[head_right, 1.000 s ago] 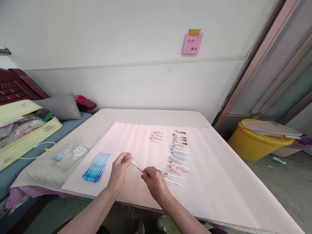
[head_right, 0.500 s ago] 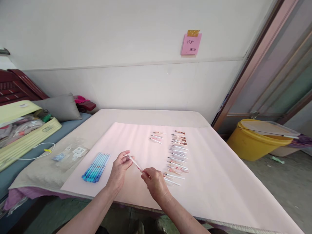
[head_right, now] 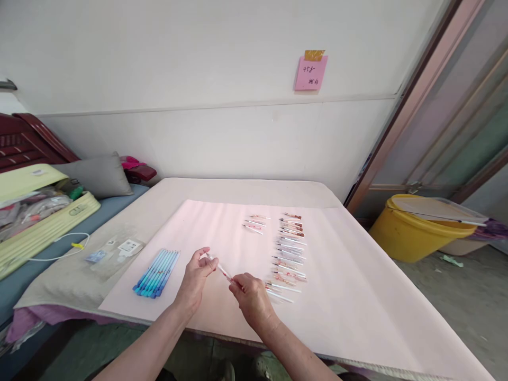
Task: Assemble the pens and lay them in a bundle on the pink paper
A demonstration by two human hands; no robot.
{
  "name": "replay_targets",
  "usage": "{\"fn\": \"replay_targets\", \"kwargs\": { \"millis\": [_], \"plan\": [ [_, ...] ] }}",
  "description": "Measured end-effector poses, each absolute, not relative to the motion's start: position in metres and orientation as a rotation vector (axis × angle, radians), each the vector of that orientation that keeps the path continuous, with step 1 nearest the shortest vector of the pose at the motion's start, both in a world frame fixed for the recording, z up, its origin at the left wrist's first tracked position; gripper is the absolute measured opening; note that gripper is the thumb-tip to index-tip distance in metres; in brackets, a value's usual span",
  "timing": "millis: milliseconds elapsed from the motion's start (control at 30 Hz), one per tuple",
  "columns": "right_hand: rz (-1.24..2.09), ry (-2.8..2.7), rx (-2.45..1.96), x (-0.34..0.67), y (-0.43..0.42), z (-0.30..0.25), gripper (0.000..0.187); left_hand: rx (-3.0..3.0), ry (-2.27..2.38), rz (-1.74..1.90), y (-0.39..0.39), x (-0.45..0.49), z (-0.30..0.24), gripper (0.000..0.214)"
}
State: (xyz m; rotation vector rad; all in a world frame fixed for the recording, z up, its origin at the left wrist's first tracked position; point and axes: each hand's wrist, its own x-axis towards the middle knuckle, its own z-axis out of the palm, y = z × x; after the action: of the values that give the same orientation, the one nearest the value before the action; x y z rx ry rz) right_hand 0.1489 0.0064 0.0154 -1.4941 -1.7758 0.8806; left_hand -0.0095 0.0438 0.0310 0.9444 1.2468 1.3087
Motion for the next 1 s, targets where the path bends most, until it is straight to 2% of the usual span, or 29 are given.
{"fn": "replay_targets", "kwargs": {
  "millis": [1000],
  "plan": [
    [0.899,-1.793,-1.465,0.1488,0.0064,0.0156,0.026,1.008,1.138,1.288,0.0429,-0.0080,0.0353,0.051]
  ]
}}
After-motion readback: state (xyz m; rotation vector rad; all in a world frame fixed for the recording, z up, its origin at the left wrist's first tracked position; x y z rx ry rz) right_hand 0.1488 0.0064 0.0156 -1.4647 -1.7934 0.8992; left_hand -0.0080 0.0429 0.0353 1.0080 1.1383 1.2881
